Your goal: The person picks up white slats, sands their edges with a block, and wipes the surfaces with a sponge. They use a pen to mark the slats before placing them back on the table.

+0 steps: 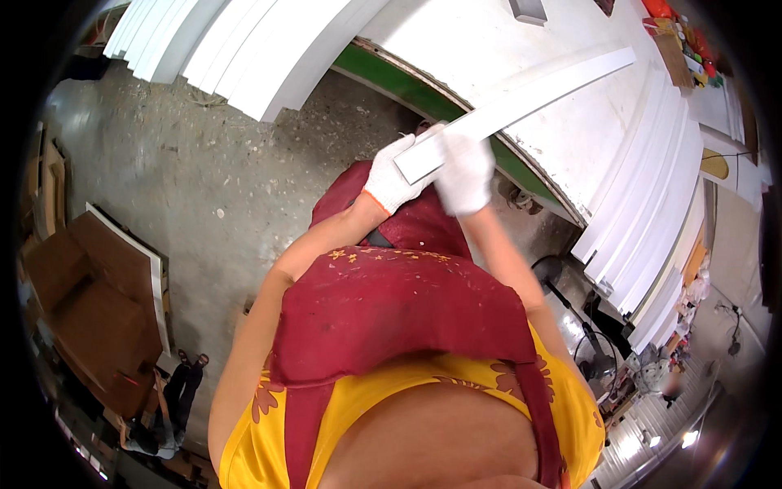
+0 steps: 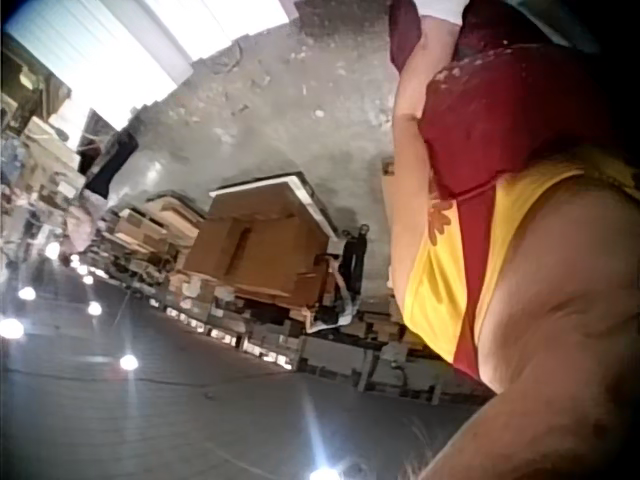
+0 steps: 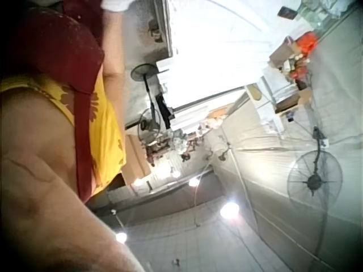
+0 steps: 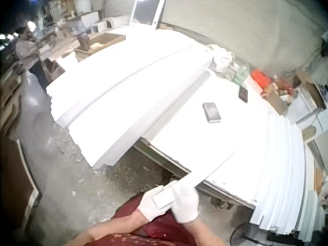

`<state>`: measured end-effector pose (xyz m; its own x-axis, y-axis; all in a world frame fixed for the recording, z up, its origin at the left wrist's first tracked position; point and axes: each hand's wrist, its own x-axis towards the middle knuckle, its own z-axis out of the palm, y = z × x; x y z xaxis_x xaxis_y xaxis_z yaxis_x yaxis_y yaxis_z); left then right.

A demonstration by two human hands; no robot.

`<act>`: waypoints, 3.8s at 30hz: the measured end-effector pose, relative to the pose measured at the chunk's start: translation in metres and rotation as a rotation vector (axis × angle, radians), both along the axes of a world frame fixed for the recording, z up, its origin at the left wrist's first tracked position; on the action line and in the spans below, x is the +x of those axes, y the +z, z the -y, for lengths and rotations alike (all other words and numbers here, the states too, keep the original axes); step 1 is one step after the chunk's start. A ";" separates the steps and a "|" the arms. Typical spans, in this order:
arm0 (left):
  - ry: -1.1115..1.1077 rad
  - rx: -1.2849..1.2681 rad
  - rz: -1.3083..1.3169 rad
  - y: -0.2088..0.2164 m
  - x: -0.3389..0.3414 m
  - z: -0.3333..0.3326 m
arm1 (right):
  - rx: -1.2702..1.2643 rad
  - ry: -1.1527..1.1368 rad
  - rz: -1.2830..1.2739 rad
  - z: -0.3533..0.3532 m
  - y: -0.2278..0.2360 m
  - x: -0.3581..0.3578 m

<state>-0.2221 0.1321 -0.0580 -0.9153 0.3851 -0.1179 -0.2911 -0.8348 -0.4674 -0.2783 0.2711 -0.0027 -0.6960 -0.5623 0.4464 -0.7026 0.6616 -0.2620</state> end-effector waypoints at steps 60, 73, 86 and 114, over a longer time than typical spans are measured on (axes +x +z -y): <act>-0.664 -1.684 0.199 0.091 0.056 0.115 | 0.201 -0.494 0.178 -0.131 0.026 -0.207; -0.517 -1.227 0.729 0.019 0.110 0.164 | 0.313 -0.936 0.124 -0.323 0.002 -0.433; -0.506 -1.089 0.848 0.012 0.120 0.166 | 0.108 -0.724 -0.176 -0.292 -0.005 -0.424; -0.420 -1.203 0.849 0.038 0.100 0.145 | 0.161 -0.862 -0.013 -0.368 -0.066 -0.455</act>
